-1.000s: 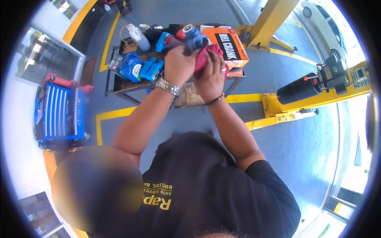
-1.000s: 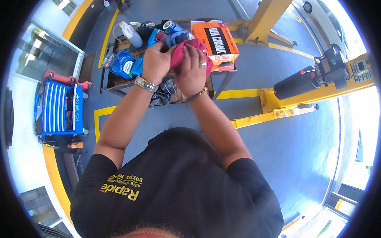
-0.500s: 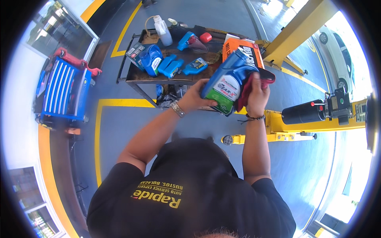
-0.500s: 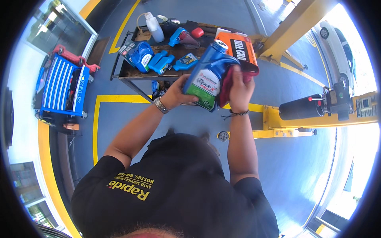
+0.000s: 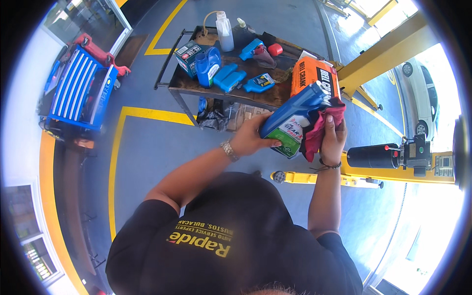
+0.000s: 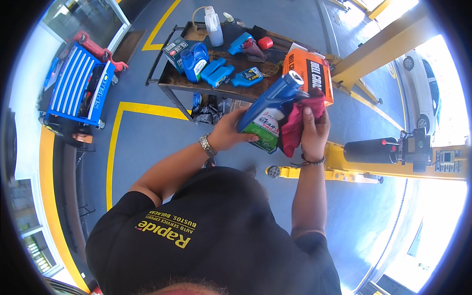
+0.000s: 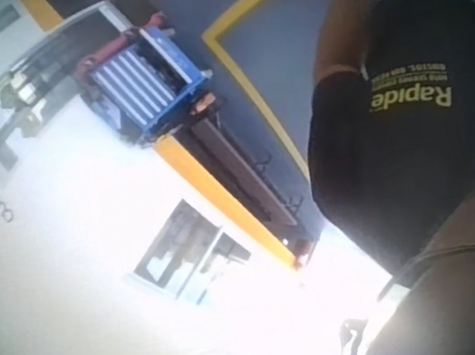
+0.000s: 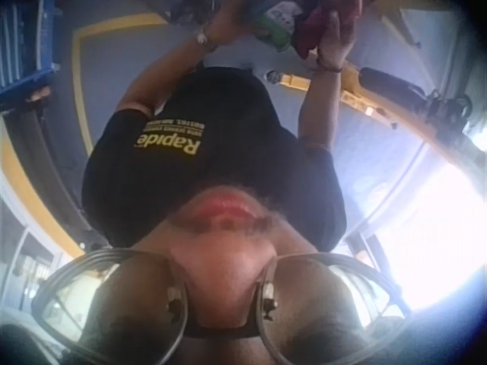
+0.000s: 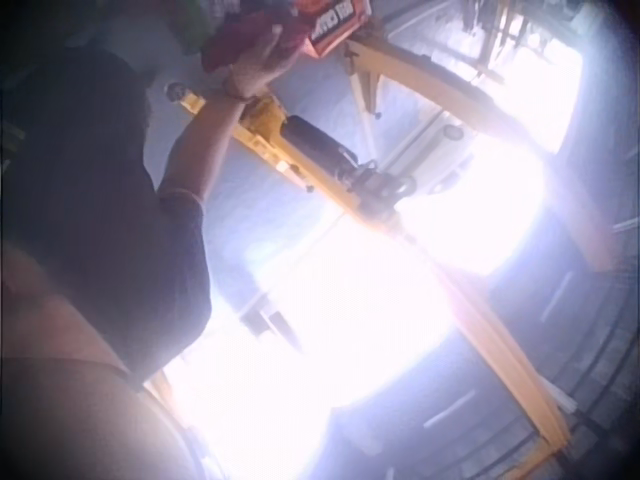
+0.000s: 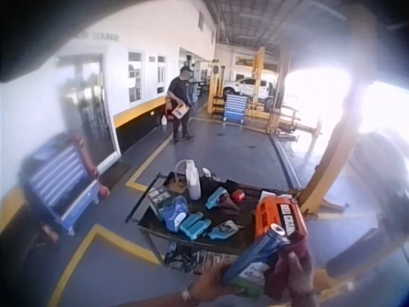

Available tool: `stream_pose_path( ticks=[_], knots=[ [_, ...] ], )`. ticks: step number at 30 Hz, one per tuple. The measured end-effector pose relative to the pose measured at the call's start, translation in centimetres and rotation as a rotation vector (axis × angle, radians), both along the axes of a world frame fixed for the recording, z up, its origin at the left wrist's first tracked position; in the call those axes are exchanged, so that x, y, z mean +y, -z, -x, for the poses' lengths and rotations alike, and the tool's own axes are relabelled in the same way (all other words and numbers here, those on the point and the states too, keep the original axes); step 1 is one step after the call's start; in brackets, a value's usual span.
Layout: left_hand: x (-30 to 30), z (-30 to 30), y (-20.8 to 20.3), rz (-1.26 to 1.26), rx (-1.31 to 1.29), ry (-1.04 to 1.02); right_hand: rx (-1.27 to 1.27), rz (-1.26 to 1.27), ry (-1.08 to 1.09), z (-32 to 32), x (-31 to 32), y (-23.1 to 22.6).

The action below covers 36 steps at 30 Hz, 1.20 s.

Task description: The person opens multiple drawers in a blue tool chest, selects wrenches and other tools, and places them on a nearby cart. They then handle several boxed auto parts and fluid containers, wiping some with a cloth and spray, and arranging them on the cart.

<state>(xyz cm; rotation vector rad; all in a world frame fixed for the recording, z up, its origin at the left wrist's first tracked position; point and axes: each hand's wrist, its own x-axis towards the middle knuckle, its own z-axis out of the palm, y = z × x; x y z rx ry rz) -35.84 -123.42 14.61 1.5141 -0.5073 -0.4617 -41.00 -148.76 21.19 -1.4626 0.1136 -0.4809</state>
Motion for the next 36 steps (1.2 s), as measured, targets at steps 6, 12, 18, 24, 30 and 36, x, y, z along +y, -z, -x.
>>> stream_pose_path(
  ticks=[6, 12, 18, 24, 30, 36],
  knots=[
    [4.8, -1.3, 3.4, 0.098, 0.117, -0.010, 0.101, 0.310, -0.126, -2.0, 3.4, -0.5],
    [6.2, -3.5, 5.6, 0.227, 0.367, -0.101, -0.003, -0.099, 0.224, -2.2, 10.8, 6.6],
    [5.5, -8.1, 9.1, 0.285, 0.549, -0.045, 0.269, -0.191, 0.212, -3.6, 11.2, 9.6],
    [2.5, -14.5, 11.0, -0.007, 0.281, -0.041, 0.039, 0.630, 0.336, -12.7, 1.0, 6.4],
    [5.0, -14.5, 12.1, -0.446, 0.030, -0.405, 0.034, 0.926, 0.541, -26.0, -3.4, 9.1],
    [8.8, -17.7, 13.7, -0.732, -0.386, -1.170, 0.434, 1.007, 0.312, -29.9, -3.3, 15.6]
  ],
)
